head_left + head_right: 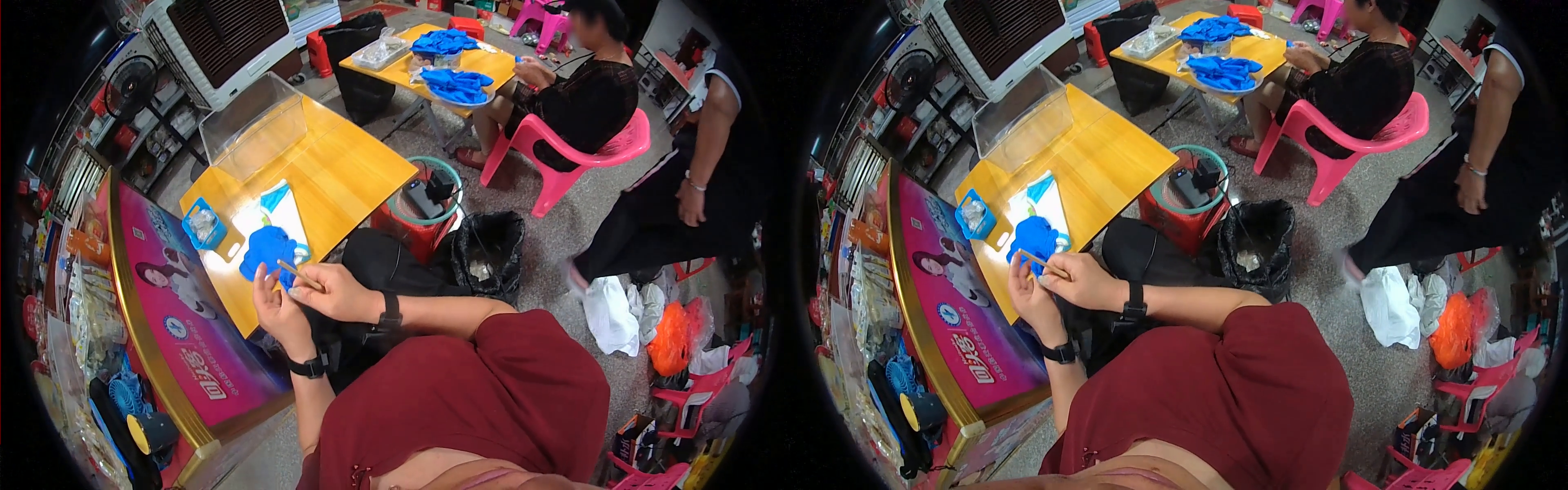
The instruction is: The person manipulates small blue foam sheets with a thin wooden stick.
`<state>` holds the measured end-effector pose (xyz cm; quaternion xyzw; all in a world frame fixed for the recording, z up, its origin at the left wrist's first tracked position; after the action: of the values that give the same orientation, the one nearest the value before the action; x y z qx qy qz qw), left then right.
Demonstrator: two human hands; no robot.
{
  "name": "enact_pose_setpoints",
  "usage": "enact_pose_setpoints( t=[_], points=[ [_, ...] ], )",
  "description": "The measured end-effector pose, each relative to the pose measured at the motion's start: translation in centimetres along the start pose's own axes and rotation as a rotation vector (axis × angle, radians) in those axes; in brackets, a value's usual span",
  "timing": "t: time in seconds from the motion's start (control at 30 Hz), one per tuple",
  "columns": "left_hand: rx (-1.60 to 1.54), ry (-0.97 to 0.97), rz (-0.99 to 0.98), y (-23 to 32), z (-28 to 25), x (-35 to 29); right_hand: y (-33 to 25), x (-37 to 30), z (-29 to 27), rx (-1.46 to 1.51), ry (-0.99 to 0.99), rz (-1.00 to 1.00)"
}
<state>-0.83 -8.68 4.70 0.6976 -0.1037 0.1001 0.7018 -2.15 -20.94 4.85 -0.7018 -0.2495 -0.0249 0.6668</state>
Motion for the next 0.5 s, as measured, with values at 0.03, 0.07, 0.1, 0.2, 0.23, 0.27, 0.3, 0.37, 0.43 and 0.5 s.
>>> enact_pose_setpoints(
  t=[0.03,0.07,0.1,0.2,0.23,0.27,0.3,0.37,0.43,0.5],
  points=[
    [-0.107,-0.013,-0.062,-0.1,0.1,0.0,0.6,0.0,0.3,0.029,0.002,0.017],
    [-0.212,-0.023,-0.126,-0.1,0.2,0.2,1.3,0.1,0.2,0.044,-0.004,0.025],
    [-0.313,-0.022,-0.196,-0.4,-0.3,0.1,1.2,0.0,0.2,0.014,0.046,-0.002],
    [-0.505,-0.091,-0.263,0.5,-1.0,-0.8,1.5,0.3,-0.8,0.105,0.112,0.047],
    [-0.568,-0.107,-0.321,0.9,-0.9,-1.0,2.1,0.4,-1.1,0.109,0.121,0.069],
    [-0.693,-0.196,-0.319,0.7,-1.0,-1.0,2.2,0.6,-1.2,0.113,0.177,0.067],
    [-0.818,-0.282,-0.306,0.4,-1.2,-1.1,2.4,0.8,-1.4,0.150,0.192,0.042],
    [-0.973,-0.388,-0.402,2.1,-0.5,-1.2,1.7,0.8,-1.5,0.211,0.131,0.143],
    [-1.070,-0.531,-0.360,1.9,-0.5,-1.1,1.2,0.7,-1.1,0.228,0.087,0.094],
    [-0.968,-0.484,-0.353,1.2,-0.9,-0.8,2.2,0.6,-0.9,0.270,0.063,0.196]
  ],
)
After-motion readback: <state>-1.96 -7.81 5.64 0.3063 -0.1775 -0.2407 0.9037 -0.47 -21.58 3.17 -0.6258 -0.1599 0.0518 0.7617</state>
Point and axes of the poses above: each hand's wrist, its own x-axis towards the middle knuckle, its own z-axis out of the palm, y = z × x, the point moved 1 cm from there along x, towards the middle knuckle, and after that the axes turned 14 degrees about -y, right-handed, at the moved point
